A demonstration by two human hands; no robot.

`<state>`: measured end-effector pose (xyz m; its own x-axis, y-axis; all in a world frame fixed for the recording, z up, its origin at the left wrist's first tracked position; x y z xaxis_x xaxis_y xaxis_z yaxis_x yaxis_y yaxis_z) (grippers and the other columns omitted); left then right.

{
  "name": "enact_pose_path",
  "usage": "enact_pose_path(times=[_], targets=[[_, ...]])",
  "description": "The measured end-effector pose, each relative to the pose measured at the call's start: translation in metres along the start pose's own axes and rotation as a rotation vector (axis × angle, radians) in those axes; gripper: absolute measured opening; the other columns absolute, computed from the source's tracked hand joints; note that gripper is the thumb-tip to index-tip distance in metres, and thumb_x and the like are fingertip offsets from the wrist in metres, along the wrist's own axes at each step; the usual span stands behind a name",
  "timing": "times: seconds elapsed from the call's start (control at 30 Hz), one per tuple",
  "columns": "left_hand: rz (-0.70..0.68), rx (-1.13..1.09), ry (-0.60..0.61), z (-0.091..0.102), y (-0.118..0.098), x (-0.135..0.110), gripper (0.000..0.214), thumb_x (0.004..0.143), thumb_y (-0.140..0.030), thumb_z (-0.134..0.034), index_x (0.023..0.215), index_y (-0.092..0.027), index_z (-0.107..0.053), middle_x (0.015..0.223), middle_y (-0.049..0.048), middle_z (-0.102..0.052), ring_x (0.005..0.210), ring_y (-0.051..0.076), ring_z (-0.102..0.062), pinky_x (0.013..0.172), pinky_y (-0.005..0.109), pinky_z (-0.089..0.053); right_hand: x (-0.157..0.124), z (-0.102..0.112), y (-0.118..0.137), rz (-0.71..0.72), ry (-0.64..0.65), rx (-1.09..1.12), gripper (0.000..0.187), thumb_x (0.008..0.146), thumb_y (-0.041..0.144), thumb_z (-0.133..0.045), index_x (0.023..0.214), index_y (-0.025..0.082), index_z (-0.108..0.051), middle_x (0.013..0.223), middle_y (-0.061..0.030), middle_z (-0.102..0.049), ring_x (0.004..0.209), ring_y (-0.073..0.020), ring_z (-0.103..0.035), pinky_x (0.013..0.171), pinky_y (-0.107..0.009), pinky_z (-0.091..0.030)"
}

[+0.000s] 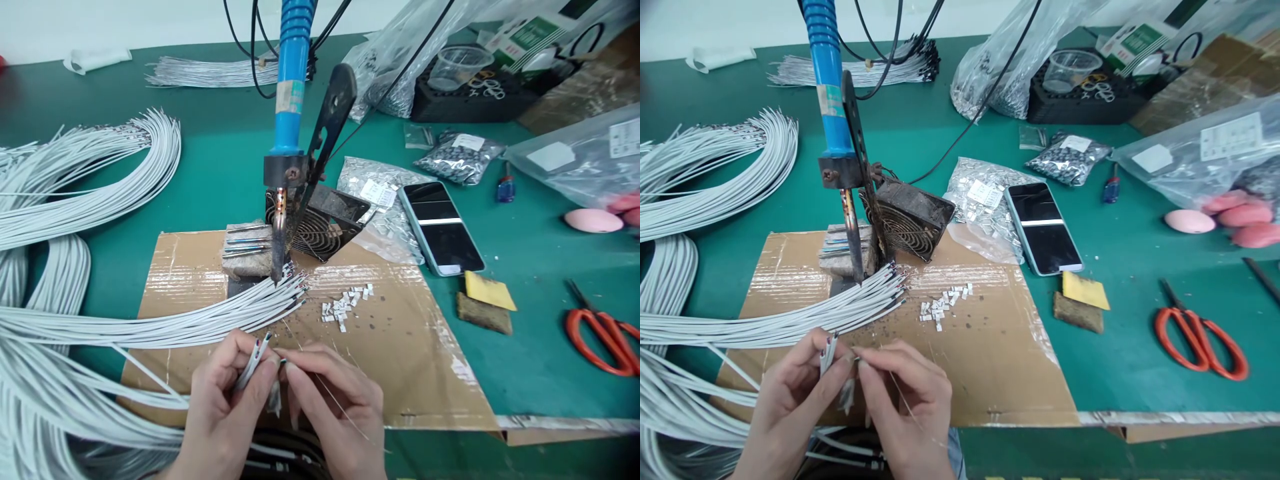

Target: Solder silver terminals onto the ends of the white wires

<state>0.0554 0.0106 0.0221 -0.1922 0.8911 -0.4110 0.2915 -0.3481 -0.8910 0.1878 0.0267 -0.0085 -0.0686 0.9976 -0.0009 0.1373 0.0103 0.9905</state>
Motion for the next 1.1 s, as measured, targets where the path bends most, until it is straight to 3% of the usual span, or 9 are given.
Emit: enact_pose_path(times=[0.27, 0.47, 0.67, 0.87, 1.0, 1.1], targets=[[-0.013, 0.077, -0.018, 0.0, 0.002, -0.001, 0.036, 0.089, -0.051, -0.08, 0.077, -0.02, -0.065, 0.063, -0.0046, -0.062, 0.057, 0.01, -0.046, 0.057, 0.021, -0.037, 0.001, 0.002, -0.002, 0.028, 0.03, -0.014, 0.034, 0.092, 0.009, -0.073, 0.107, 0.036, -0.087, 0.079, 0.0006, -0.076, 0.055, -0.0088, -0.06, 0.05, -0.018, -0.047], [-0.05, 0.198, -0.045, 0.006, 0.011, -0.004, 0.032, 0.094, -0.048, -0.074, 0.079, -0.022, -0.063, 0.064, -0.0043, -0.059, 0.058, 0.012, -0.043, 0.057, 0.023, -0.036, 0.001, -0.004, 0.003, -0.09, -0.048, 0.106, 0.027, 0.089, 0.013, -0.075, 0.096, 0.036, -0.089, 0.078, 0.0012, -0.076, 0.052, -0.0072, -0.055, 0.048, -0.018, -0.044], [-0.1, 0.263, -0.053, 0.008, 0.015, -0.004, 0.029, 0.097, -0.044, -0.07, 0.079, -0.022, -0.062, 0.063, -0.0044, -0.059, 0.057, 0.012, -0.043, 0.055, 0.022, -0.036, 0.003, -0.005, 0.006, -0.083, -0.074, 0.103, 0.025, 0.088, 0.013, -0.076, 0.092, 0.033, -0.09, 0.077, -0.0002, -0.077, 0.057, -0.0094, -0.061, 0.051, -0.017, -0.047], [-0.174, 0.24, -0.079, 0.004, 0.021, -0.006, 0.022, 0.098, -0.035, -0.068, 0.081, -0.022, -0.064, 0.061, -0.005, -0.059, 0.055, 0.011, -0.043, 0.053, 0.021, -0.035, 0.002, 0.001, 0.004, 0.023, -0.017, -0.019, 0.027, 0.089, 0.008, -0.074, 0.092, 0.032, -0.088, 0.075, 0.0009, -0.075, 0.059, -0.0099, -0.065, 0.054, -0.017, -0.052], [-0.261, 0.331, -0.12, 0.002, 0.023, -0.007, 0.016, 0.099, -0.026, -0.066, 0.084, -0.023, -0.066, 0.064, -0.0055, -0.063, 0.055, 0.011, -0.047, 0.055, 0.021, -0.039, 0.0, -0.002, 0.005, 0.175, -0.095, -0.172, 0.027, 0.088, 0.004, -0.071, 0.09, 0.028, -0.084, 0.071, 0.0019, -0.072, 0.059, -0.012, -0.064, 0.055, -0.02, -0.051], [-0.362, 0.429, -0.133, 0.002, 0.023, -0.007, 0.013, 0.098, -0.021, -0.064, 0.087, -0.025, -0.066, 0.063, -0.0072, -0.061, 0.055, 0.011, -0.05, 0.057, 0.02, -0.041, -0.002, -0.003, 0.007, 0.198, -0.121, -0.222, 0.026, 0.089, 0.005, -0.07, 0.089, 0.027, -0.082, 0.07, 0.0022, -0.071, 0.058, -0.0118, -0.062, 0.055, -0.021, -0.05]])
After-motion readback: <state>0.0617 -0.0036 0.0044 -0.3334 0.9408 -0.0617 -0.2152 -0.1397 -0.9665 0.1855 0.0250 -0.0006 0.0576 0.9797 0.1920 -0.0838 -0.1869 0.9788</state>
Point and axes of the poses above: each hand's wrist, its own x-axis towards the middle knuckle, its own z-axis out of the back of the hand, y = z × x, the point moved 1 cm from there along x, towards the middle knuckle
